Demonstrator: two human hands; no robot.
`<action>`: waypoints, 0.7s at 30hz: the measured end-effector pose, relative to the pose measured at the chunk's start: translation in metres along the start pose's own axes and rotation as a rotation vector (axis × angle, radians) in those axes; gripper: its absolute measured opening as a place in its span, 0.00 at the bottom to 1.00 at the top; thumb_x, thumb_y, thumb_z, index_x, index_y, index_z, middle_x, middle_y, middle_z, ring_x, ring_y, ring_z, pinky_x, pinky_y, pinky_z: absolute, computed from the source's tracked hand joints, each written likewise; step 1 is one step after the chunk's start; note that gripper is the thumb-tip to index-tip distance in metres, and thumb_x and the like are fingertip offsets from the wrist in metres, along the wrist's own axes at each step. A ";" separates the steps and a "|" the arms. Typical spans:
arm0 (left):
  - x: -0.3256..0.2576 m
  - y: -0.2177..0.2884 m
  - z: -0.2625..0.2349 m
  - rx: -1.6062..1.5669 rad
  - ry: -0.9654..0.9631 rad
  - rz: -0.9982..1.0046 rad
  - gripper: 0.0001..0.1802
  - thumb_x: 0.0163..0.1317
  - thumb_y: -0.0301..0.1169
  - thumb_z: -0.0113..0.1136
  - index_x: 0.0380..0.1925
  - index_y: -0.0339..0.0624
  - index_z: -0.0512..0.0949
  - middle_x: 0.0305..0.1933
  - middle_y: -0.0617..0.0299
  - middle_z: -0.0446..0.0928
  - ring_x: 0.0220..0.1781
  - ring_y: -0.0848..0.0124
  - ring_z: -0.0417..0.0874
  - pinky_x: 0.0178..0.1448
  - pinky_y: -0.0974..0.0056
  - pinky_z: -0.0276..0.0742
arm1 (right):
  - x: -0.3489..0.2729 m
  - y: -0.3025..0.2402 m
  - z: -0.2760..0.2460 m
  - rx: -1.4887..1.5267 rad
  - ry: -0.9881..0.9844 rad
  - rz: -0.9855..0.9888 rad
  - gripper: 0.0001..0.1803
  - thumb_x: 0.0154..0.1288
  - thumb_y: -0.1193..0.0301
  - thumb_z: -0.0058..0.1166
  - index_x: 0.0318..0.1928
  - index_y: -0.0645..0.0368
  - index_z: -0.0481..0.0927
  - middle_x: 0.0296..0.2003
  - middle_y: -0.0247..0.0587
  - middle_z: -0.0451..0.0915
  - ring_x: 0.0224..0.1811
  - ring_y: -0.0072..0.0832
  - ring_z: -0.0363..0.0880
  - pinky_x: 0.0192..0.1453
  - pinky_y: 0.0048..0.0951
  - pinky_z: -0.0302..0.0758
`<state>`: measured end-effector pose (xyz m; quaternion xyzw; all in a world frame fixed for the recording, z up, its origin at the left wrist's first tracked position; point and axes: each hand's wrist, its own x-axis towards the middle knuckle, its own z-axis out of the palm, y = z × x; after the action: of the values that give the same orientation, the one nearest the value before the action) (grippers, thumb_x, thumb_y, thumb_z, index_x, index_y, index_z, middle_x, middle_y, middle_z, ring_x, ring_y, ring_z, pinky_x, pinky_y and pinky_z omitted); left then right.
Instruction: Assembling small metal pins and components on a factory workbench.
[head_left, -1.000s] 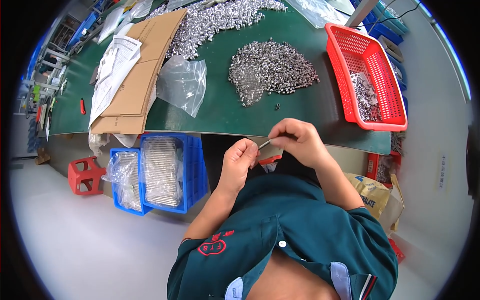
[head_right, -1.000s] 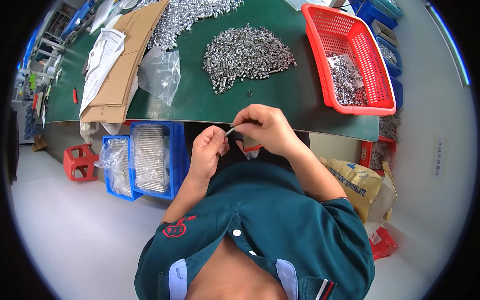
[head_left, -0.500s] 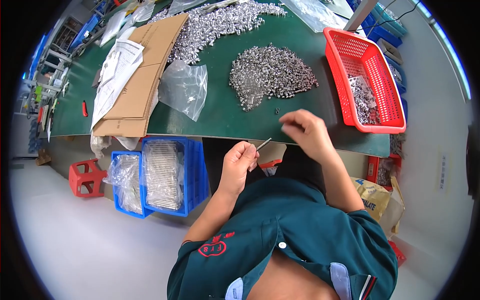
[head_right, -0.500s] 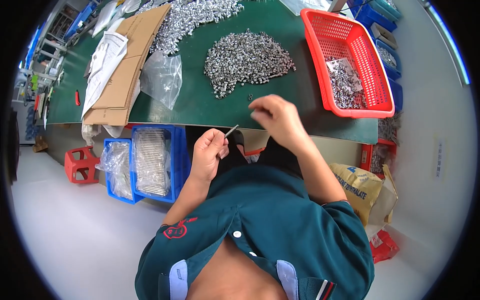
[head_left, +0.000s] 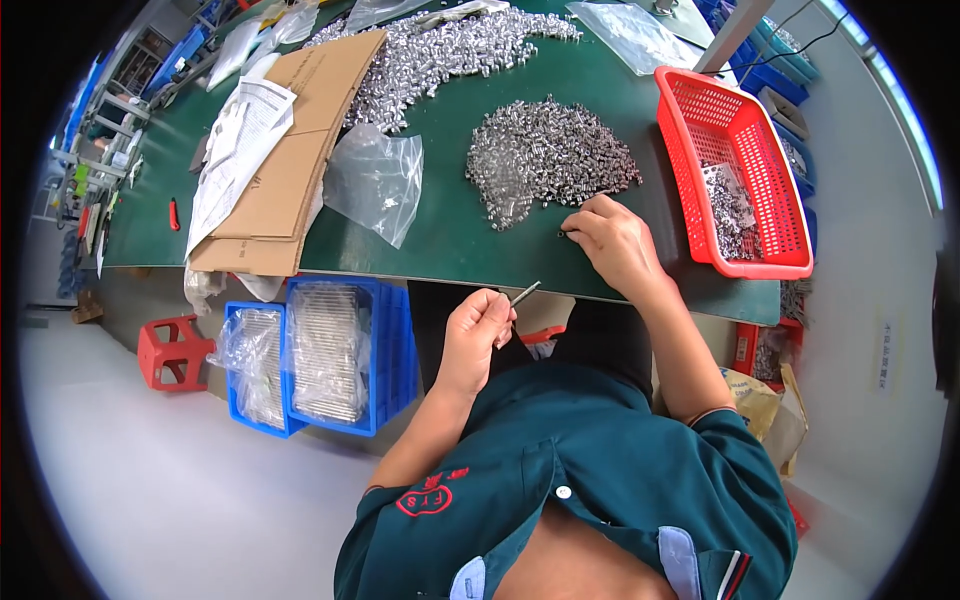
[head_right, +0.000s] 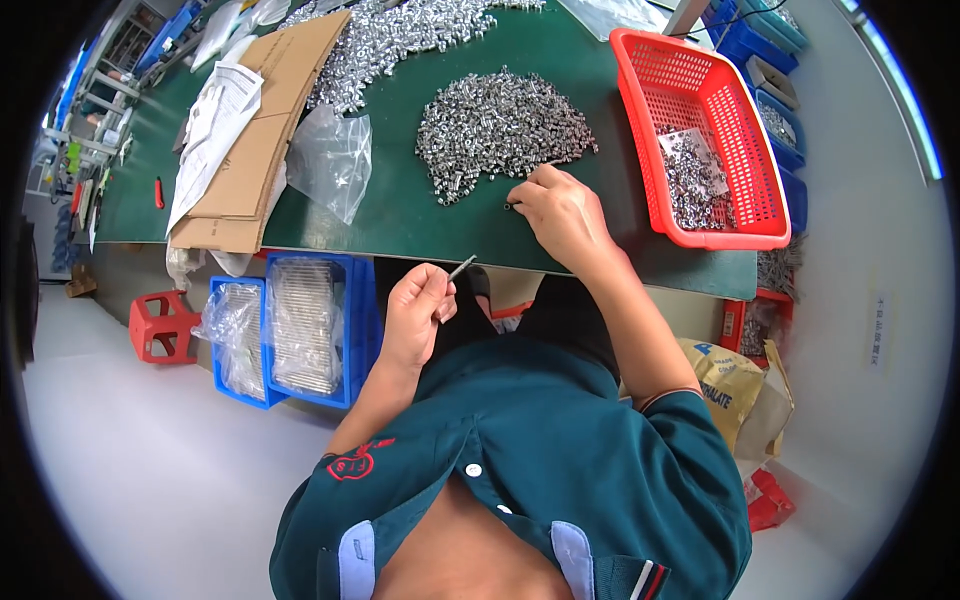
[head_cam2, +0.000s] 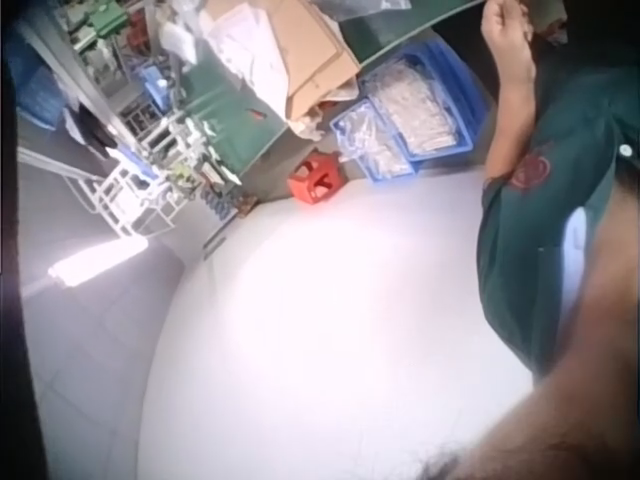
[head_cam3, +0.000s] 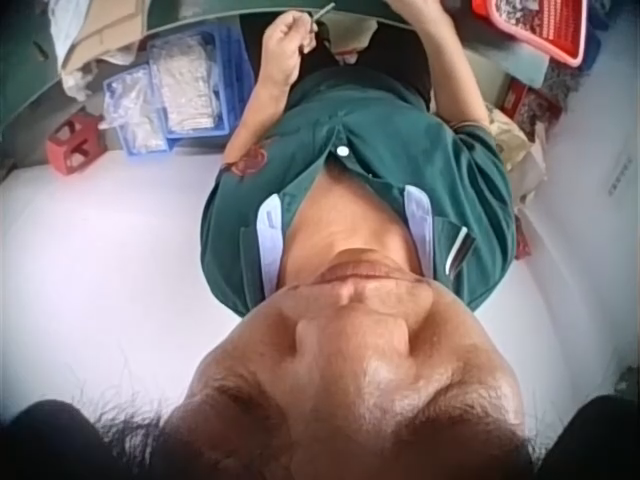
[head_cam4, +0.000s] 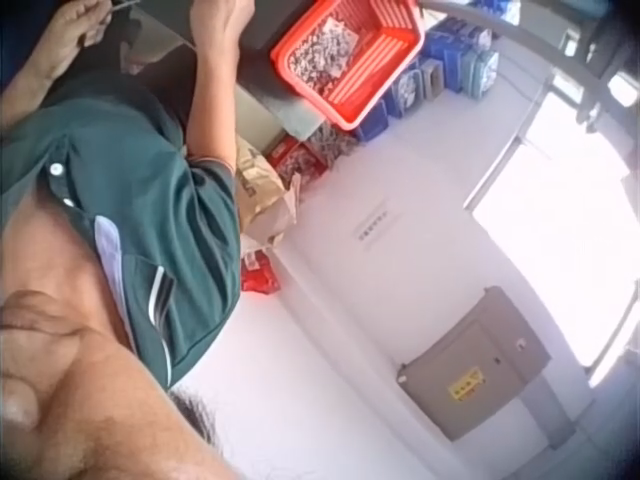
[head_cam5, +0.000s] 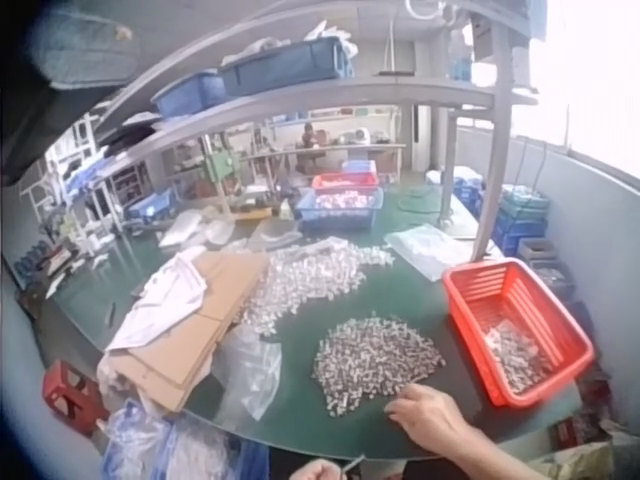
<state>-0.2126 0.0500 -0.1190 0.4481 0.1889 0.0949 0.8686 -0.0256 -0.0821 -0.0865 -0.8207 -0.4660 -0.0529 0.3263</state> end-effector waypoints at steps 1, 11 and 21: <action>0.001 0.000 0.000 -0.003 0.007 0.000 0.11 0.67 0.33 0.52 0.27 0.38 0.71 0.22 0.69 0.67 0.21 0.81 0.62 0.26 0.74 0.59 | -0.002 0.001 0.000 0.000 -0.002 0.003 0.06 0.50 0.78 0.58 0.32 0.59 0.81 0.29 0.40 0.76 0.36 0.38 0.78 0.38 0.36 0.75; 0.005 -0.001 0.006 0.043 -0.031 0.005 0.11 0.67 0.34 0.52 0.28 0.39 0.71 0.22 0.70 0.66 0.21 0.81 0.62 0.27 0.74 0.59 | -0.031 -0.033 -0.006 0.836 -0.183 0.477 0.05 0.59 0.77 0.58 0.37 0.64 0.78 0.29 0.28 0.77 0.30 0.14 0.73 0.36 0.18 0.73; 0.001 0.000 0.006 0.076 -0.033 0.004 0.12 0.66 0.34 0.53 0.26 0.39 0.71 0.19 0.71 0.65 0.21 0.81 0.62 0.27 0.73 0.59 | -0.035 -0.046 -0.002 0.816 -0.215 0.357 0.06 0.57 0.81 0.56 0.37 0.65 0.78 0.28 0.31 0.77 0.30 0.15 0.74 0.35 0.18 0.73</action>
<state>-0.2095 0.0454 -0.1163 0.4829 0.1770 0.0822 0.8537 -0.0814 -0.0925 -0.0762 -0.6934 -0.3314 0.2774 0.5765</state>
